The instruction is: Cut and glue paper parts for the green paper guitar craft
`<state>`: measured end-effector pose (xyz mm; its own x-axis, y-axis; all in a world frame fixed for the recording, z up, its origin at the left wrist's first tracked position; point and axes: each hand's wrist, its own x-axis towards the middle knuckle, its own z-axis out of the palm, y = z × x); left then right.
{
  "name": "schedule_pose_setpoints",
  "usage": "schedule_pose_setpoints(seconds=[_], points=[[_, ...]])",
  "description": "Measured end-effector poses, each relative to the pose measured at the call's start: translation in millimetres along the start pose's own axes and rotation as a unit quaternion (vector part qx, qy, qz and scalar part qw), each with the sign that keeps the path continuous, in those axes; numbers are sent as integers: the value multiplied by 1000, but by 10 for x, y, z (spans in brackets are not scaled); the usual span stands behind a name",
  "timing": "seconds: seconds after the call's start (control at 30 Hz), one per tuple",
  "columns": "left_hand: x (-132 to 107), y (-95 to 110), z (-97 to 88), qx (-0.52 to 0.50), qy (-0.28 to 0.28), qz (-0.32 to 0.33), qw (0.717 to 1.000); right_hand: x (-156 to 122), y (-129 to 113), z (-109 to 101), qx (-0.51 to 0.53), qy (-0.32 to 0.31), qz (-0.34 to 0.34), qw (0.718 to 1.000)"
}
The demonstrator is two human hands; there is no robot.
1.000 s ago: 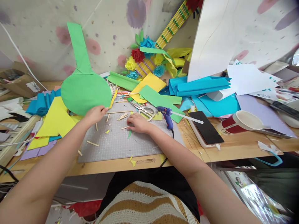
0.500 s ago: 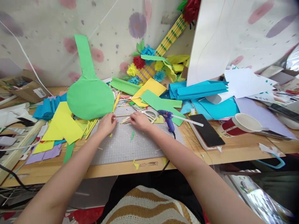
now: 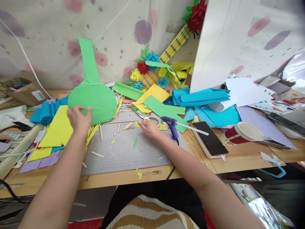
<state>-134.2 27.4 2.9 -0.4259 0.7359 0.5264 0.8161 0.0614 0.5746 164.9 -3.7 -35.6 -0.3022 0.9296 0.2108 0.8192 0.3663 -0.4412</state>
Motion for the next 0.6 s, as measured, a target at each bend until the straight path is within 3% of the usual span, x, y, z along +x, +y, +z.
schedule_pose_setpoints(seconds=[0.07, 0.17, 0.23, 0.33, 0.43, 0.5, 0.6], points=[[160, -206, -67, 4, 49, -44, 998, -26, 18, 4, -17, 2, 30, 999], [281, -393, -63, -12, -10, -147, 989, -50, 34, 24, -41, 3, 58, 997], [300, -417, -16, -25, -42, -201, 978, -58, 39, 48, -58, 6, 59, 997], [301, -365, 39, -68, -5, -251, 966, -67, 51, 95, -86, 14, 34, 996], [304, -317, 14, -196, 6, -303, 933, -77, 76, 142, -102, 18, 3, 995], [297, -321, -46, -276, 4, -309, 910, -81, 95, 166, -102, 21, -3, 995], [261, -337, -149, -332, 25, -257, 907, -79, 114, 185, -95, 27, -1, 995]])
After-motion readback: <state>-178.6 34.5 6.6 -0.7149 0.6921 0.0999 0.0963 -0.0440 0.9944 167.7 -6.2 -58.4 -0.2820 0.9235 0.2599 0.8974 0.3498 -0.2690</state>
